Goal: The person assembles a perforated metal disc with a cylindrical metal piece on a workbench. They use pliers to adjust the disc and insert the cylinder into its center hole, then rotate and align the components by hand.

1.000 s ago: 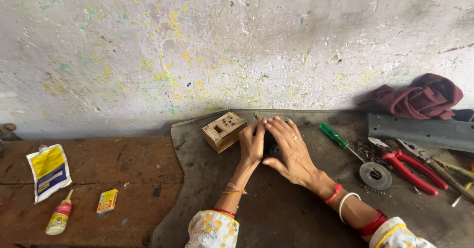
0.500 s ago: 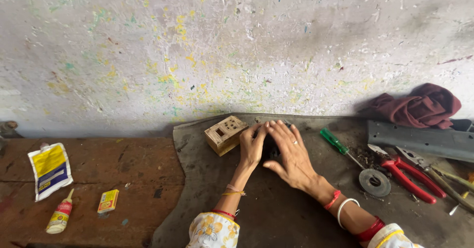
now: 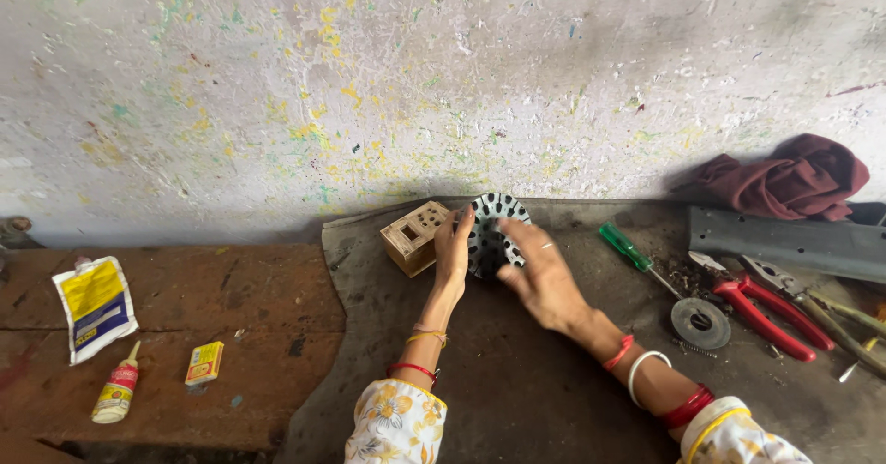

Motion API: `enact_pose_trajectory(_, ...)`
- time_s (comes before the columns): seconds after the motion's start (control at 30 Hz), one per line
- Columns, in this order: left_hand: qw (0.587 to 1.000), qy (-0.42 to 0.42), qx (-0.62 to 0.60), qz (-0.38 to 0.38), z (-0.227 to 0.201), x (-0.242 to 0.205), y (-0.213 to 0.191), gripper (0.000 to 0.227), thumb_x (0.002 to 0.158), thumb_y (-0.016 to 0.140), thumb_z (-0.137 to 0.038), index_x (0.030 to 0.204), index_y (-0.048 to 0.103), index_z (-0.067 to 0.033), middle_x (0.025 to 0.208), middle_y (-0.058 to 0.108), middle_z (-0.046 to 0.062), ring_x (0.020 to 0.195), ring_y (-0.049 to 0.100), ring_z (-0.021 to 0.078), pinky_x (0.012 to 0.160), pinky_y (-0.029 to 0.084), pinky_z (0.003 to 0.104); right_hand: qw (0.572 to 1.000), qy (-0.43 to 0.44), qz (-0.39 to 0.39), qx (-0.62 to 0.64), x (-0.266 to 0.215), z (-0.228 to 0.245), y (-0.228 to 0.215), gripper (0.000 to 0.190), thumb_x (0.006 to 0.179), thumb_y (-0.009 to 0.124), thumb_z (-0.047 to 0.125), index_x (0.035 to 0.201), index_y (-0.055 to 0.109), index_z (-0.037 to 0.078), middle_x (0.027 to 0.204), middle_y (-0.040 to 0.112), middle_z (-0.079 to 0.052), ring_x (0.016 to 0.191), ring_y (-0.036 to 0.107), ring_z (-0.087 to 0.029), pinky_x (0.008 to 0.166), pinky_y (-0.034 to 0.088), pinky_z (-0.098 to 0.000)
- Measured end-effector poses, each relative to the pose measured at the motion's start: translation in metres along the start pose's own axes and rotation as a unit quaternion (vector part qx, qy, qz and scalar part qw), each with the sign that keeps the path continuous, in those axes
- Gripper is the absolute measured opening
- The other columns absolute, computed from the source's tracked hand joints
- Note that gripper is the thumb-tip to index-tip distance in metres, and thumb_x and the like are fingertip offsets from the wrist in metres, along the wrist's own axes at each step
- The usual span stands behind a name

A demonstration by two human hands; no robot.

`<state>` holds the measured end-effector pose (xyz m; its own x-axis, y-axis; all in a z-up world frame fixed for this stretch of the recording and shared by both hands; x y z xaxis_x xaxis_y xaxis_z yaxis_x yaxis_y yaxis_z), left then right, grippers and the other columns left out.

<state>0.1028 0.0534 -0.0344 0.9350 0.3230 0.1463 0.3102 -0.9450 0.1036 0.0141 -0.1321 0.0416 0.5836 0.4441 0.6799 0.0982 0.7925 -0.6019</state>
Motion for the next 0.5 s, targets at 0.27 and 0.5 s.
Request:
enact_pose_trajectory(0.27,1.000,-0.004,0.000,0.010,-0.001,-0.001,0.001,0.064,0.094,0.060,-0.055,0.120,0.066,0.0028,0.116,0.067,0.013,0.110,0.059,0.0205,0.098,0.043,0.036,0.967,0.242,0.082,-0.001,-0.008,-0.086,-0.010,0.036,0.079,0.080,0.036,0.106,0.077,0.012,0.117,0.074,-0.007,0.110,0.069,-0.027,0.098,0.055,-0.0424)
enact_pose_trajectory(0.5,1.000,0.016,0.025,-0.004,-0.015,-0.009,0.002,0.059,0.091,0.066,-0.050,0.119,0.069,0.0021,0.109,0.069,0.014,0.101,0.060,0.0213,0.092,0.047,0.036,0.973,0.090,0.187,-0.100,-0.001,-0.038,-0.005,0.039,0.071,0.085,0.037,0.100,0.079,0.012,0.101,0.069,-0.007,0.104,0.060,-0.031,0.095,0.047,-0.0451)
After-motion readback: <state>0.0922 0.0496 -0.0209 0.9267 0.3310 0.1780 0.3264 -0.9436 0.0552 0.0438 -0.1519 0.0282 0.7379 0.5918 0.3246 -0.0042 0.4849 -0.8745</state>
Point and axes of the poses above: each hand's wrist, its own x-axis towards the middle knuckle, its own y-axis out of the palm, z = x × y, the point moved 6 cm from there along x, towards the middle knuckle
